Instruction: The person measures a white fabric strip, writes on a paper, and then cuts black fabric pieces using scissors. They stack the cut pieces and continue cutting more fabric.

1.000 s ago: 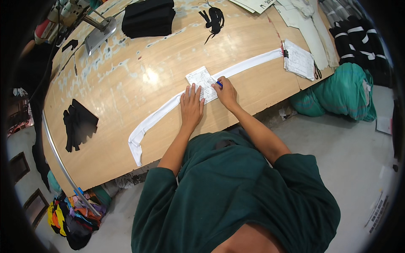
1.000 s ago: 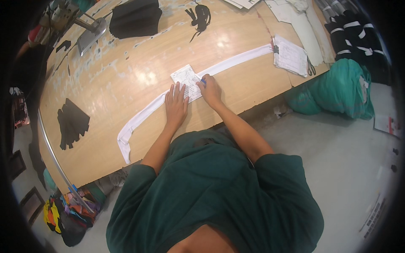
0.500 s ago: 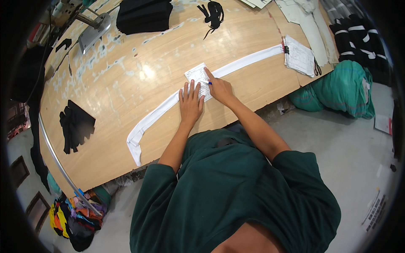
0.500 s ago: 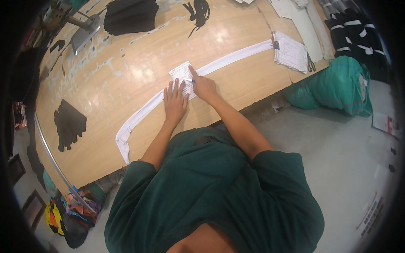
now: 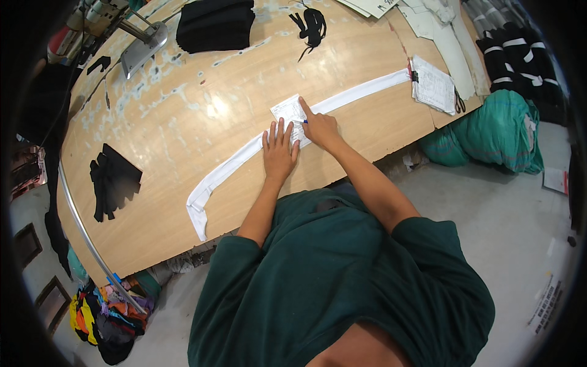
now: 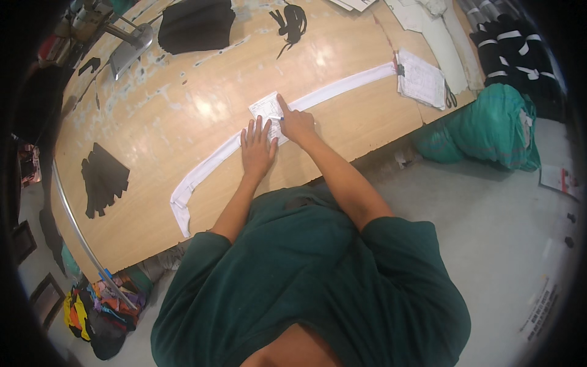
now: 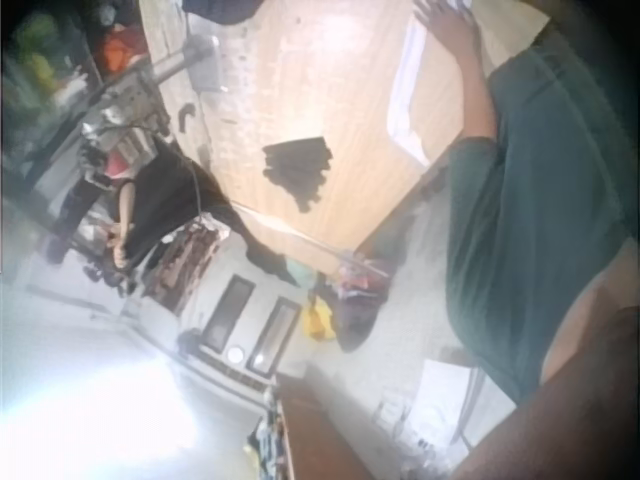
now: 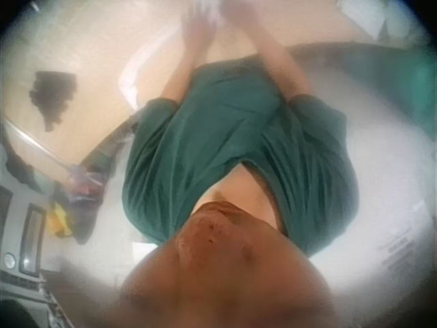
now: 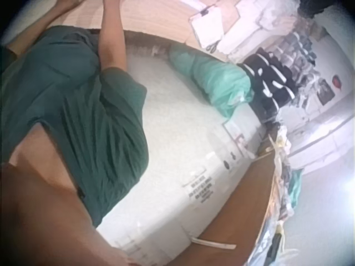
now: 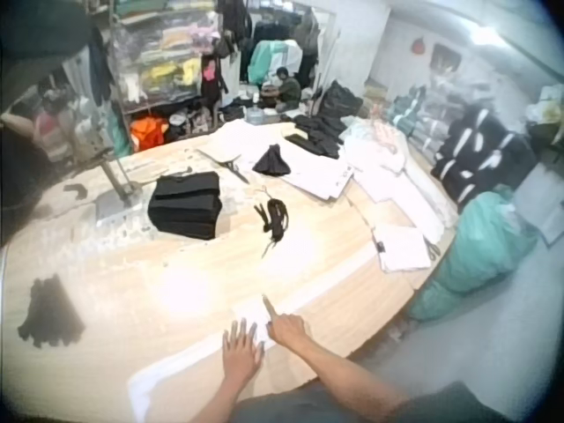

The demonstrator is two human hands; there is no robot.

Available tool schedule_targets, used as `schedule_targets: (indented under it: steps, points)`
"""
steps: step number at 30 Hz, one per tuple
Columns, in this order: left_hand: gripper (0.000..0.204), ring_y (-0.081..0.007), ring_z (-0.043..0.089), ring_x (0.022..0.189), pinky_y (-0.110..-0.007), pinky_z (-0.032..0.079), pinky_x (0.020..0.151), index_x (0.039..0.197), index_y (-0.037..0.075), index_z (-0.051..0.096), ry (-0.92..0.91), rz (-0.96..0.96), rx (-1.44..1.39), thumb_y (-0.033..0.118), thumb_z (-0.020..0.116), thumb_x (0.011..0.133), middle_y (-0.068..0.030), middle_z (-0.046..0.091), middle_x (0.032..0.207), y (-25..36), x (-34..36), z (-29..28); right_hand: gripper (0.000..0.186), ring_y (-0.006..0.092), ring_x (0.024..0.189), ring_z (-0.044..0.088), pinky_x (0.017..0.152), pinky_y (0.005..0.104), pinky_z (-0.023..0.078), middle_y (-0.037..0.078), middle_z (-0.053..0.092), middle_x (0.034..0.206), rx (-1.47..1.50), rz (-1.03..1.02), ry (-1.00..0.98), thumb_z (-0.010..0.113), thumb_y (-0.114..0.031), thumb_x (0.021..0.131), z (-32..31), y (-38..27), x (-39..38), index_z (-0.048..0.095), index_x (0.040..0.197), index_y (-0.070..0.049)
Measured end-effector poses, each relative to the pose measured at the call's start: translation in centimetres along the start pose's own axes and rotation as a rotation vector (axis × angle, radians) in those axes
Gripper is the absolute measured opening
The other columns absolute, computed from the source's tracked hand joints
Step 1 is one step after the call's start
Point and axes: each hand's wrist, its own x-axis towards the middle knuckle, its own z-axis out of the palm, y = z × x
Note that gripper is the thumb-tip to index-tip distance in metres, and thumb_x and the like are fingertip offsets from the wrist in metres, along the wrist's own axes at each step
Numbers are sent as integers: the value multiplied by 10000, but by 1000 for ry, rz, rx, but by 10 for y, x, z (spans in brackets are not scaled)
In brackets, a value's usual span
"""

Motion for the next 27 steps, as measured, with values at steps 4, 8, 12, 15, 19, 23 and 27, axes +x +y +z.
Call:
schedule_targets:
  steps: [4, 8, 12, 15, 19, 23, 27]
  points:
    - [608, -321, 293, 1634, -546, 201, 1329, 1634, 162, 489, 42, 22, -23, 392, 599, 1083, -107, 360, 1759, 0, 0, -3, 880, 408, 775, 764, 723, 539, 607, 212, 783, 881, 1, -57, 19, 702, -274, 980, 7, 15, -27, 261, 1738, -197]
    - [599, -311, 299, 1633, -539, 202, 1333, 1627, 170, 508, 42, 16, -11, 404, 601, 1083, -92, 366, 1761, 0, -2, -3, 830, 392, 706, 752, 659, 515, 601, 187, 773, 814, -24, -118, 73, 711, -250, 969, 13, 32, -62, 345, 1711, -179]
    - [607, -319, 294, 1634, -542, 195, 1334, 1642, 170, 487, 7, 18, 0, 387, 593, 1085, -97, 355, 1766, 0, -3, -2, 799, 389, 690, 748, 641, 512, 597, 183, 764, 782, -28, -134, 57, 723, -238, 966, 19, 40, -86, 391, 1690, -172]
    - [621, -325, 281, 1639, -542, 183, 1337, 1655, 169, 465, -18, 17, 3, 387, 586, 1087, -103, 341, 1772, -1, -2, -2, 829, 394, 681, 743, 641, 519, 594, 187, 758, 772, 29, -83, 31, 727, -234, 970, 21, 42, -98, 351, 1707, -177]
    - [628, -330, 279, 1640, -541, 183, 1337, 1661, 164, 454, 9, 32, 1, 387, 583, 1088, -108, 334, 1774, -1, -3, -3, 813, 418, 773, 753, 717, 535, 588, 196, 770, 857, 105, -61, -67, 680, -251, 1005, 15, 50, -112, 302, 1724, -227]
    - [631, -327, 279, 1640, -536, 186, 1339, 1663, 161, 451, 11, 42, 16, 389, 582, 1090, -106, 336, 1773, 1, -2, -7, 804, 416, 900, 755, 792, 539, 585, 208, 776, 1001, 160, -21, -185, 648, -226, 1022, 5, 69, -126, 278, 1729, -328]
    - [633, -319, 279, 1641, -528, 191, 1341, 1660, 150, 453, -40, 16, 33, 386, 587, 1087, -110, 336, 1771, 4, -2, -9, 748, 414, 1017, 742, 875, 521, 581, 220, 760, 1148, 334, 71, -200, 611, -194, 1039, 7, 93, -147, 327, 1710, -364]
